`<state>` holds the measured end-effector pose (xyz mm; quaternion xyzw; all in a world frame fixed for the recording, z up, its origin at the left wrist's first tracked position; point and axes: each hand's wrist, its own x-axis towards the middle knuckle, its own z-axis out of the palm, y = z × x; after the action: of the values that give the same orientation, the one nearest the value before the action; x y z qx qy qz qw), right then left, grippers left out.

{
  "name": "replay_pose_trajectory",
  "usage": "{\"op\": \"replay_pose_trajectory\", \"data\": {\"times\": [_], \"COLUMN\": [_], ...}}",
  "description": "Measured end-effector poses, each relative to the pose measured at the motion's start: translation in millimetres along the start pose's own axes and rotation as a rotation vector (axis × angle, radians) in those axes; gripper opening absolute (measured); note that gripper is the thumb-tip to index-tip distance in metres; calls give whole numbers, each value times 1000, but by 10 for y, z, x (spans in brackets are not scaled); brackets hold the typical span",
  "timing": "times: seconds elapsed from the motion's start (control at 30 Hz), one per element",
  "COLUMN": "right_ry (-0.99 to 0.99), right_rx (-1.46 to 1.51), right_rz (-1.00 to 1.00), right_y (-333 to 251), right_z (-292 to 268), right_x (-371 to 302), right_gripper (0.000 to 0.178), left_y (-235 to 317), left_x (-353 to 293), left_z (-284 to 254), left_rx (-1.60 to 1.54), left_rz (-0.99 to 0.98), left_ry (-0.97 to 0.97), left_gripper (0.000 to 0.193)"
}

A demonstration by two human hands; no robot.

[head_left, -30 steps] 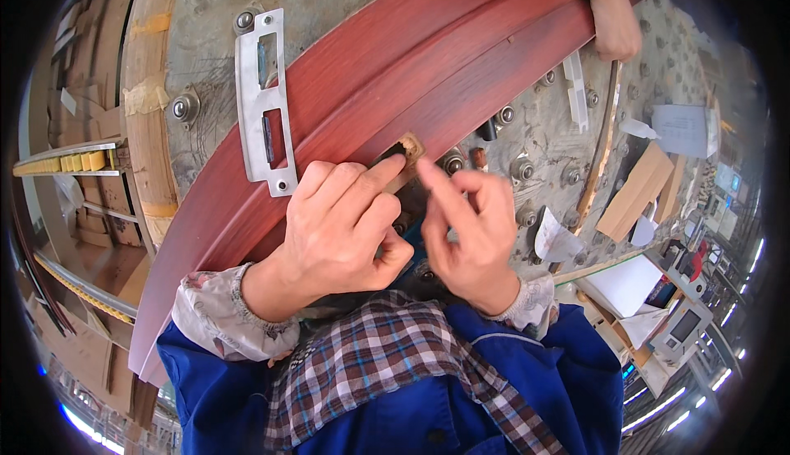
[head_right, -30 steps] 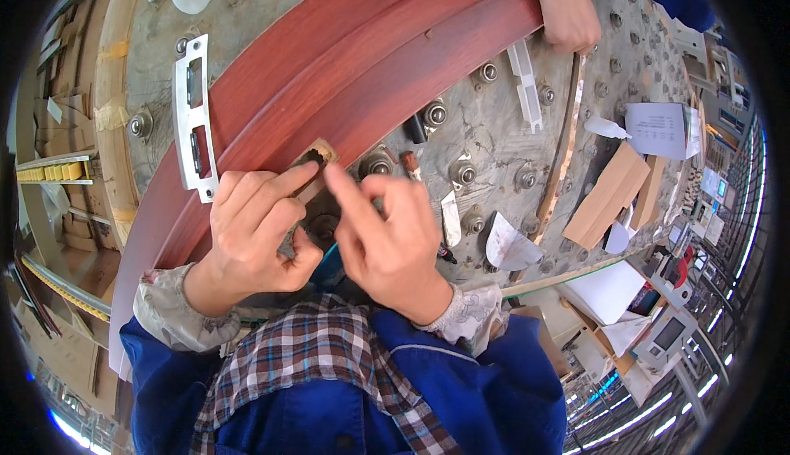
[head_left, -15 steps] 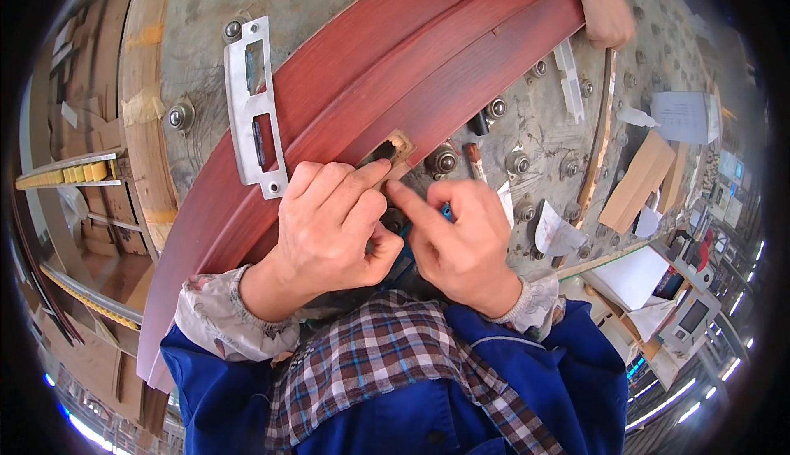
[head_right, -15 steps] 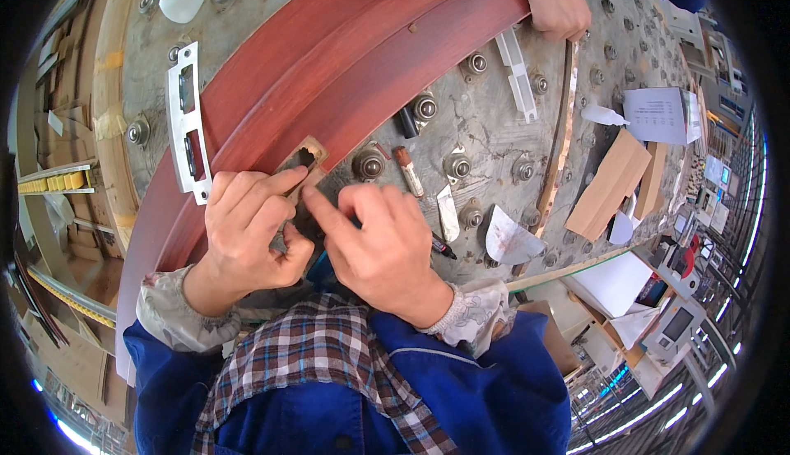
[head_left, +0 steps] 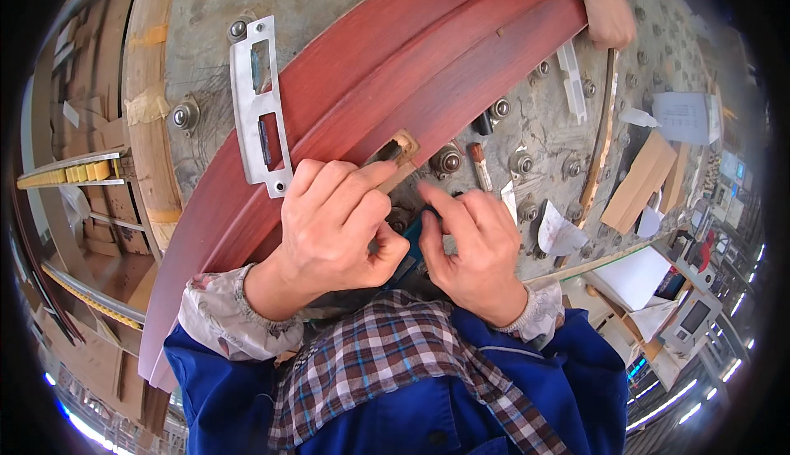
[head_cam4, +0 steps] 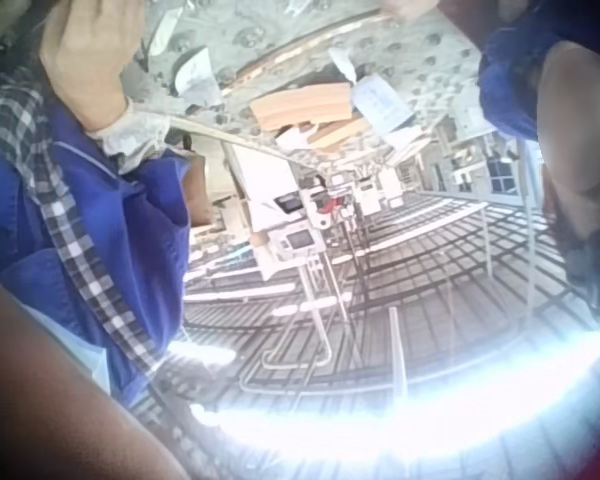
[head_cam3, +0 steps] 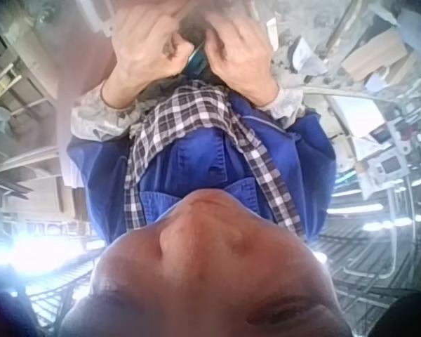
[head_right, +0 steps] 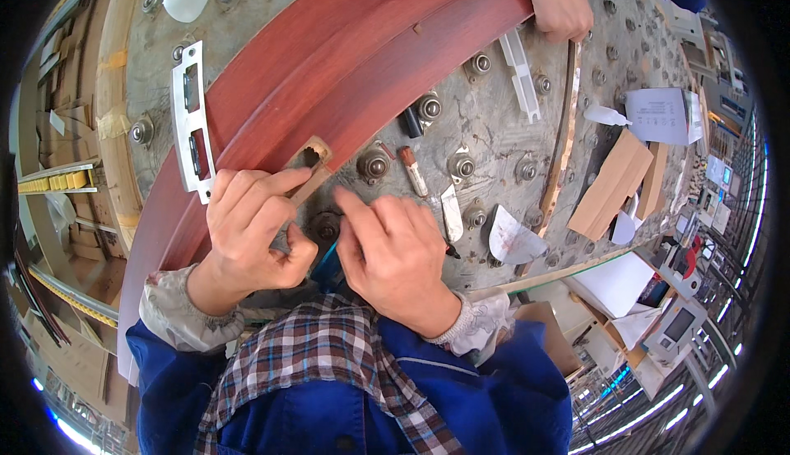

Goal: The person fits a metal bracket into a rectangular cutout on a curved wooden piece. They repeatedly test the fit, adjust the bracket, and use a small tool to scrape or clean the edges of the cutout to ensure proper alignment.

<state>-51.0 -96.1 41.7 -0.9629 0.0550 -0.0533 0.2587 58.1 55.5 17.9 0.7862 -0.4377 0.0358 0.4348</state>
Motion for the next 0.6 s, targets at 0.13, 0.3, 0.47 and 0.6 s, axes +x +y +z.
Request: {"op": "replay_pose_trajectory", "data": {"times": [0.13, 0.3, 0.47, 0.6], "right_ry": [-40, -80, -163, -161], "right_rx": [-26, 28, 69, 130], "right_rz": [-12, 30, 85, 120], "right_y": [-46, -53, -174, -229], "right_z": [37, 61, 30, 50], "right_x": [51, 11, 2, 72], "right_gripper": [68, 75, 78, 75], "left_y": [-12, 2, -6, -32], "left_x": [-2, -4, -25, 6], "left_z": [14, 28, 14, 35], "left_rx": [-5, -6, -15, 11], "left_rz": [13, -5, -13, -30], "left_ry": [-9, 14, 38, 32], "left_gripper": [21, 21, 24, 24]}}
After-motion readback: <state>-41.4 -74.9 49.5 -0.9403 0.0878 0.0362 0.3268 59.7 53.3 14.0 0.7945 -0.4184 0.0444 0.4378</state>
